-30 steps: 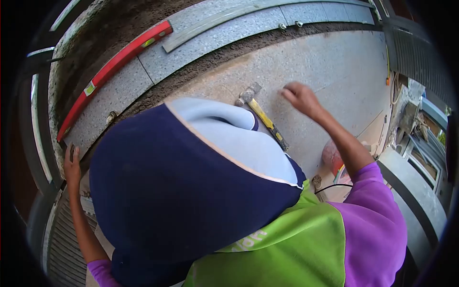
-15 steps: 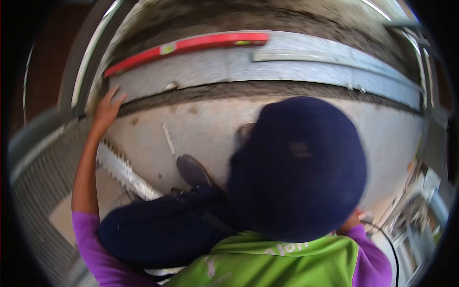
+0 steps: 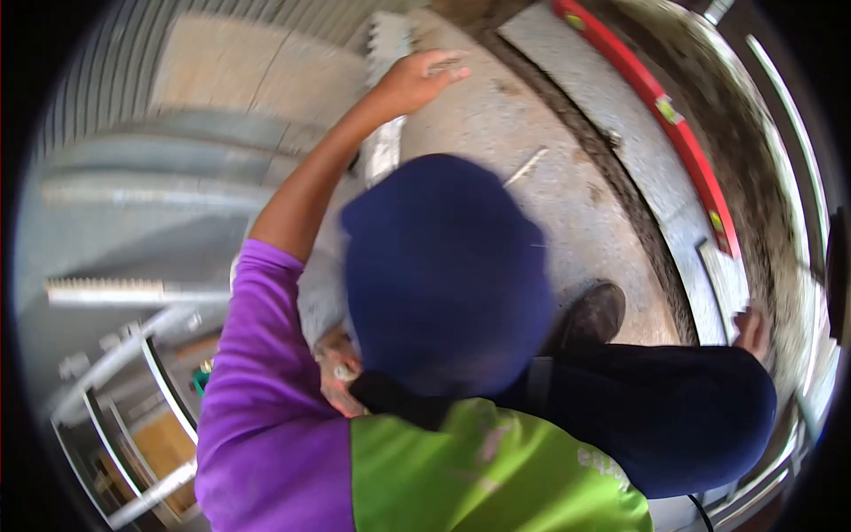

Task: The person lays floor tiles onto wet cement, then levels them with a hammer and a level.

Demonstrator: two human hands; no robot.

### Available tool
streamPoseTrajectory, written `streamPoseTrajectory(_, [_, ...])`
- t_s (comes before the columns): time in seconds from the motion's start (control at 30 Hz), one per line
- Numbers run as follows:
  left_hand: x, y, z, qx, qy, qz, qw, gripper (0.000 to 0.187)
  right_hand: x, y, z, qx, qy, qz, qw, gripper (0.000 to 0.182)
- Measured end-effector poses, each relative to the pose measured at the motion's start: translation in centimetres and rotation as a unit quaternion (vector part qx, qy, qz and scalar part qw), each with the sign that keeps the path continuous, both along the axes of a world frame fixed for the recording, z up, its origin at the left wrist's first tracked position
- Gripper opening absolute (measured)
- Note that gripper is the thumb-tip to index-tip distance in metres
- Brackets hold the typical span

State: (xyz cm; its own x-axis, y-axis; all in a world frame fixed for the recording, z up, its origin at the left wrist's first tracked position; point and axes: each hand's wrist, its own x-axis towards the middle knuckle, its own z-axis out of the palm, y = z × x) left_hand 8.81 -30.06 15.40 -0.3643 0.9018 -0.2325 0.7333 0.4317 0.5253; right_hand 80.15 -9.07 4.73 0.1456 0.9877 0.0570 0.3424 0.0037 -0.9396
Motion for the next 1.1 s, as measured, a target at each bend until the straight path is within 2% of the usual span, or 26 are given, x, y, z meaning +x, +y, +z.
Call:
streamPoseTrajectory(0.07, [-0.3, -4.5, 1.3, 0.036, -0.009, 0.066, 0.997, 0.057, -3.1, 4.8, 1.1, 0.026, 0.015, 0.066, 0.997, 0.03])
streamPoseTrajectory(0.2, [-2.5, -14.0, 4.2, 0.097, -0.036, 0.176, 0.979, 0.053, -10.8, 11.9, 3.9, 0.057, -0.135, 0.236, 0.961, 0.03])
streamPoseTrajectory(0.23, [-3.5, -16.2, 4.4, 0.106, -0.04, 0.173, 0.978, 0.049, -12.5, 13.3, 4.7, 0.072, -0.172, 0.275, 0.943, 0.03])
streamPoseTrajectory(0.33, [-3.1, -22.2, 4.8, 0.158, -0.087, 0.303, 0.936, 0.045, -17.1, 16.5, 7.1, 0.118, -0.27, 0.39, 0.873, 0.03])
streamPoseTrajectory(0.37, [-2.8, -23.8, 5.2, 0.145, -0.076, 0.301, 0.939, 0.034, -18.6, 17.3, 7.7, 0.13, -0.295, 0.421, 0.848, 0.03])
streamPoseTrajectory(0.47, [-2.7, -29.4, 3.4, 0.092, -0.019, 0.364, 0.927, 0.047, -23.4, 18.8, 9.3, 0.163, -0.358, 0.5, 0.771, 0.03])
streamPoseTrajectory(0.53, [-1.6, -30.0, 3.0, 0.055, -0.079, 0.381, 0.92, 0.049, -25.8, 19.9, 10.4, 0.182, -0.391, 0.532, 0.729, 0.03])
streamPoseTrajectory(0.57, [-1.7, -29.3, 3.2, 0.042, -0.103, 0.38, 0.918, 0.051, -26.7, 20.3, 10.6, 0.188, -0.403, 0.539, 0.716, 0.029])
streamPoseTrajectory(0.67, [-1.3, -24.7, 2.7, 0.132, 0.024, 0.248, 0.96, 0.043, -28.9, 20.8, 10.9, 0.203, -0.42, 0.551, 0.692, 0.029])
streamPoseTrajectory(0.73, [-1.6, -20.7, 2.7, 0.097, 0.033, 0.242, 0.965, 0.041, -30.0, 19.9, 10.4, 0.19, -0.432, 0.555, 0.685, 0.029])
streamPoseTrajectory(0.8, [-2.5, -17.9, 2.9, 0.073, 0.049, 0.223, 0.971, 0.041, -30.8, 19.0, 9.6, 0.125, -0.452, 0.549, 0.691, 0.028])
streamPoseTrajectory(0.87, [-4.0, -15.1, 2.4, 0.071, 0.058, 0.176, 0.98, 0.041, -29.0, 19.6, 7.6, 0.181, -0.401, 0.568, 0.695, 0.03])
streamPoseTrajectory(0.93, [-5.0, -11.2, 2.5, 0.077, 0.005, 0.144, 0.987, 0.041, -27.2, 16.5, 8.4, 0.149, -0.442, 0.527, 0.711, 0.029])
streamPoseTrajectory(1.0, [-3.8, -5.0, 4.1, 0.126, -0.024, 0.059, 0.99, 0.037, -25.5, 12.7, 8.5, 0.04, -0.413, 0.516, 0.75, 0.016])
streamPoseTrajectory(1.03, [-3.5, -1.9, 4.9, 0.114, -0.03, 0.015, 0.993, 0.034, -24.5, 11.9, 9.1, 0.015, -0.468, 0.526, 0.71, 0.019])
streamPoseTrajectory(1.07, [-2.8, 1.6, 5.6, 0.101, -0.038, -0.036, 0.993, 0.032, -21.2, 12.1, 6.6, 0.018, -0.462, 0.529, 0.712, 0.021])
streamPoseTrajectory(1.1, [-1.4, 5.2, 6.6, 0.084, -0.053, -0.083, 0.992, 0.031, -19.0, 9.9, 6.2, -0.025, -0.438, 0.477, 0.762, 0.02])
